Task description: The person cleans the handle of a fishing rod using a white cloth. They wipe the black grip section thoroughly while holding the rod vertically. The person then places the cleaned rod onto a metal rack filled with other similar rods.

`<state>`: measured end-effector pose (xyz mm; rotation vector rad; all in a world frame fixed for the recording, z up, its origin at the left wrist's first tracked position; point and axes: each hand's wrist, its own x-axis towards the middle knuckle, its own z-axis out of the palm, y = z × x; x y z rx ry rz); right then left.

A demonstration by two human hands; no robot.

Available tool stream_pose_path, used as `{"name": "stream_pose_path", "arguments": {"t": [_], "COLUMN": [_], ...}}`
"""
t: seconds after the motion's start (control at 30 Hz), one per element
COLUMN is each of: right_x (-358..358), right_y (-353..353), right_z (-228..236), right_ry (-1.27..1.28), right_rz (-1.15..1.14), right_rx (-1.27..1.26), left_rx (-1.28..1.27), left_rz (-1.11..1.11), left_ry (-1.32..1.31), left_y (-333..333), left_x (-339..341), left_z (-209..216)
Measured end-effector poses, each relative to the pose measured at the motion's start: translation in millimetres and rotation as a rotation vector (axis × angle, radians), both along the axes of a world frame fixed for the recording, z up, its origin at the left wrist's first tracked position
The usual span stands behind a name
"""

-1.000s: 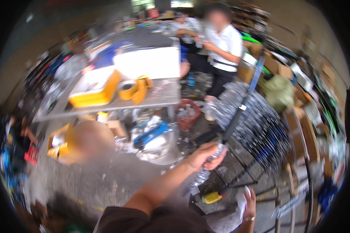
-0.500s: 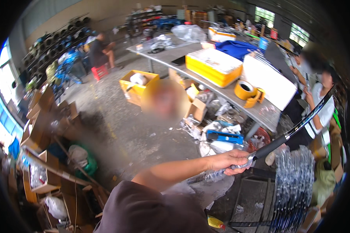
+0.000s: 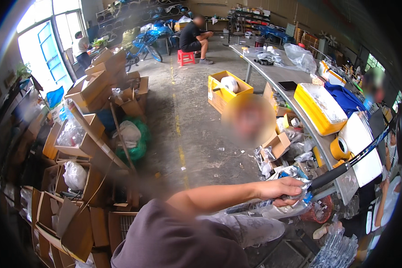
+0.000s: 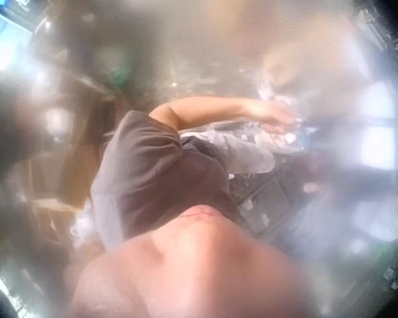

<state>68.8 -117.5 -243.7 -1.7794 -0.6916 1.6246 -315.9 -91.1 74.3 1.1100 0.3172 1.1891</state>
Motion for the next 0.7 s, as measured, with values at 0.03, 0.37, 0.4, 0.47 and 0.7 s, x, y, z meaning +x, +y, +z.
{"name": "stream_pose_path", "arguments": {"t": [0.03, 0.37, 0.4, 0.47, 0.7], "right_x": [-2.9, -14.1, -13.2, -15.3, -14.6], "right_y": [3.6, 19.4, 19.6, 22.1, 23.8], "right_z": [-1.8, -19.1, -20.9, -23.1, -28.9], "right_ry": [-0.001, -0.014, -0.013, -0.013, -0.016], "right_rz": [0.014, 0.079, 0.082, 0.087, 0.095], "right_rx": [-0.009, -0.087, -0.096, -0.102, -0.123], "left_rx": [-0.001, 0.013, 0.001, -0.011, 0.013], "left_rz": [0.006, 0.039, 0.047, 0.046, 0.054], "left_ry": [0.003, -0.007, -0.005, -0.015, -0.022], "left_y": [0.2, 2.8, 2.5, 1.7, 5.7], "left_x": [-2.1, -3.7, -3.1, -2.0, 0.8], "left_z": [-0.9, -8.9, -9.4, -8.4, -14.4]}}
